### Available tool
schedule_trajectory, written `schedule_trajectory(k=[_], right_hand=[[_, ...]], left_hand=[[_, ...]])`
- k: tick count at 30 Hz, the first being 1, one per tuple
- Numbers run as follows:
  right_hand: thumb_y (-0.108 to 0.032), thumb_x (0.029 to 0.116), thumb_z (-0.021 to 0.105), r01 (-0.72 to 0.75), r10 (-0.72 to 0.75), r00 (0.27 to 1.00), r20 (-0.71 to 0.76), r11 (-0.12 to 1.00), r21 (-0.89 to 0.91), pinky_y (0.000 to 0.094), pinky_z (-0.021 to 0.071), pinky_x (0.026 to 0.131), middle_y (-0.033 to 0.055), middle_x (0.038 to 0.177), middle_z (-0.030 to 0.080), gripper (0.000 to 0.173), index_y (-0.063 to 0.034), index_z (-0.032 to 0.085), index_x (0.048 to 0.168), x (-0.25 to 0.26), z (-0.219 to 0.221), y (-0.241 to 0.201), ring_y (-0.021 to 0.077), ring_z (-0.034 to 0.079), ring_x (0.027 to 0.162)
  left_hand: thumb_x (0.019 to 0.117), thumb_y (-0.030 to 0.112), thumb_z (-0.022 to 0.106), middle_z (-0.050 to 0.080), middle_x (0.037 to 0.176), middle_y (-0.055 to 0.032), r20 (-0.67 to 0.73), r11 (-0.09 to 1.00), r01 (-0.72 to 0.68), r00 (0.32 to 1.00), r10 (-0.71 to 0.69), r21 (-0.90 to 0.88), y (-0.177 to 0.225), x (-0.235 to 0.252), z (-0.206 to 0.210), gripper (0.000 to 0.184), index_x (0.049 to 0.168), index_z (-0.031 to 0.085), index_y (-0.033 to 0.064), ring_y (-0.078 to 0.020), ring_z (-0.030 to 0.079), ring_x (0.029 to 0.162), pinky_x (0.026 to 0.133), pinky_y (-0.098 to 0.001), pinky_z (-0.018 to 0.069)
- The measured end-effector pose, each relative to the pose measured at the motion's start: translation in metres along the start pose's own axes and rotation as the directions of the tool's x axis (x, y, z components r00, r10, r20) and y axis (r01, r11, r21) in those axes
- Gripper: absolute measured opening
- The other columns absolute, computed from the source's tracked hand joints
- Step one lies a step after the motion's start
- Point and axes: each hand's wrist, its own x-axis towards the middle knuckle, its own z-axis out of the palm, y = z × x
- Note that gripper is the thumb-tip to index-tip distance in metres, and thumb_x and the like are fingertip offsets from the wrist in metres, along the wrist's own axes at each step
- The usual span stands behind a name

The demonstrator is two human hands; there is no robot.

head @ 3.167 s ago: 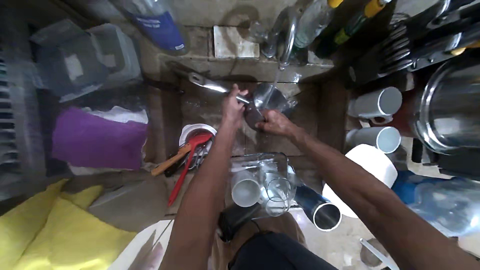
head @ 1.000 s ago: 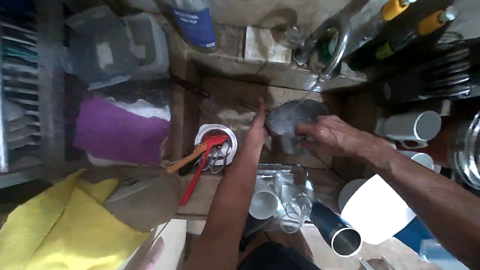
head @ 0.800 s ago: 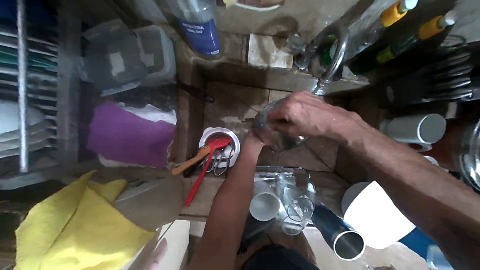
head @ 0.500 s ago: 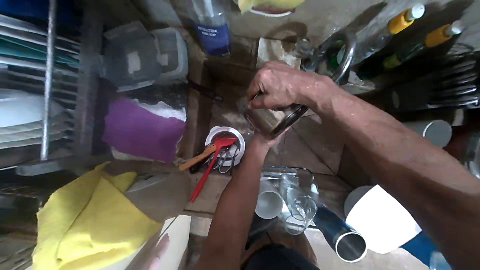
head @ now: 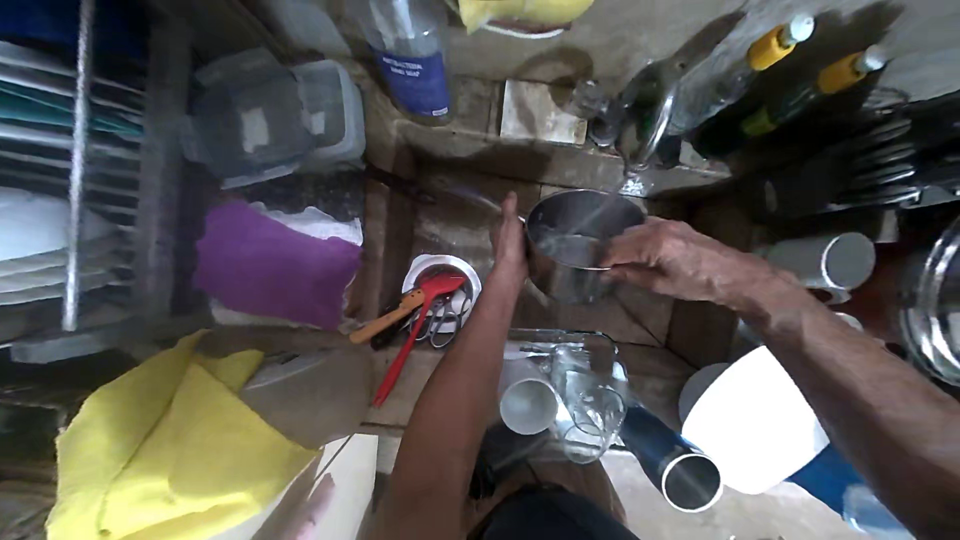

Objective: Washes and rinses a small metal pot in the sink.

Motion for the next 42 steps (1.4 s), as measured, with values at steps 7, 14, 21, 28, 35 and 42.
schedule_trajectory(k=[7, 14, 21, 28, 35, 42], right_hand=[[-0.031, 0.0965, 0.066, -0.248, 0.246, 0.968, 0.058, 0.968, 0.029, 0.0596, 0.0493, 0.093, 0.0038, 0.094, 0.073, 0.020, -0.0147, 0.075, 0.101, -0.015, 0.051, 0.053, 0.0237, 0.069, 0.092], [-0.044, 0.1089, 0.039, -0.458, 0.451, 0.889, 0.082, 0.880, 0.126, 0.0544, 0.0489, 0.100, 0.0130, 0.102, 0.073, 0.051, -0.0071, 0.074, 0.110, -0.002, 0.058, 0.049, 0.0277, 0.069, 0.101], [-0.018, 0.1047, 0.056, -0.454, 0.385, 0.839, 0.384, 0.885, 0.105, 0.0586, 0.0498, 0.096, 0.0194, 0.108, 0.071, 0.024, -0.0025, 0.073, 0.112, 0.041, 0.108, 0.085, 0.0350, 0.067, 0.104], [-0.017, 0.0983, 0.061, -0.564, 0.597, 0.792, 0.126, 0.795, -0.222, 0.0630, 0.0499, 0.095, 0.0230, 0.121, 0.067, 0.025, 0.0000, 0.070, 0.113, 0.048, 0.137, 0.076, 0.0418, 0.062, 0.116], [-0.022, 0.1016, 0.059, -0.500, 0.475, 0.862, 0.179, 0.856, 0.132, 0.0569, 0.0501, 0.098, 0.0172, 0.110, 0.072, 0.026, -0.0037, 0.073, 0.114, 0.055, 0.145, 0.078, 0.0327, 0.068, 0.107], [-0.025, 0.1009, 0.060, -0.722, 0.699, 0.691, 0.185, 0.659, 0.209, 0.0554, 0.0531, 0.089, 0.0187, 0.109, 0.070, 0.029, -0.0009, 0.069, 0.115, 0.068, 0.140, 0.060, 0.0322, 0.067, 0.104]], left_hand=[[0.1039, 0.066, 0.034, 0.068, 0.103, -0.0200, -0.213, 0.936, -0.078, 0.964, 0.159, 0.344, -0.001, 0.014, 0.018, 0.073, 0.107, 0.069, 0.0015, -0.0324, 0.067, 0.096, 0.083, -0.0565, 0.0552], [0.1088, 0.053, 0.037, 0.069, 0.095, -0.0140, -0.130, 0.933, -0.242, 0.950, 0.283, 0.266, -0.008, 0.012, 0.042, 0.059, 0.103, 0.069, 0.0033, -0.0250, 0.067, 0.090, 0.083, -0.0485, 0.0564], [0.1100, 0.033, 0.047, 0.075, 0.077, -0.0084, -0.021, 0.865, -0.476, 0.874, 0.485, 0.156, 0.002, 0.002, 0.049, 0.046, 0.084, 0.069, 0.0000, -0.0172, 0.072, 0.071, 0.074, -0.0381, 0.0597], [0.1077, 0.039, 0.053, 0.072, 0.067, -0.0099, -0.013, 0.896, -0.401, 0.912, 0.411, 0.189, 0.012, 0.002, 0.055, 0.046, 0.090, 0.065, -0.0016, -0.0208, 0.072, 0.060, 0.067, -0.0406, 0.0629], [0.1079, 0.037, 0.053, 0.071, 0.067, -0.0120, -0.104, 0.925, -0.365, 0.921, 0.375, 0.107, 0.004, 0.004, 0.053, 0.044, 0.091, 0.063, -0.0025, -0.0238, 0.073, 0.061, 0.064, -0.0419, 0.0639], [0.1070, 0.040, 0.054, 0.071, 0.065, -0.0122, -0.082, 0.927, -0.355, 0.927, 0.365, 0.119, 0.010, 0.007, 0.058, 0.046, 0.091, 0.063, -0.0024, -0.0246, 0.072, 0.058, 0.064, -0.0426, 0.0636]])
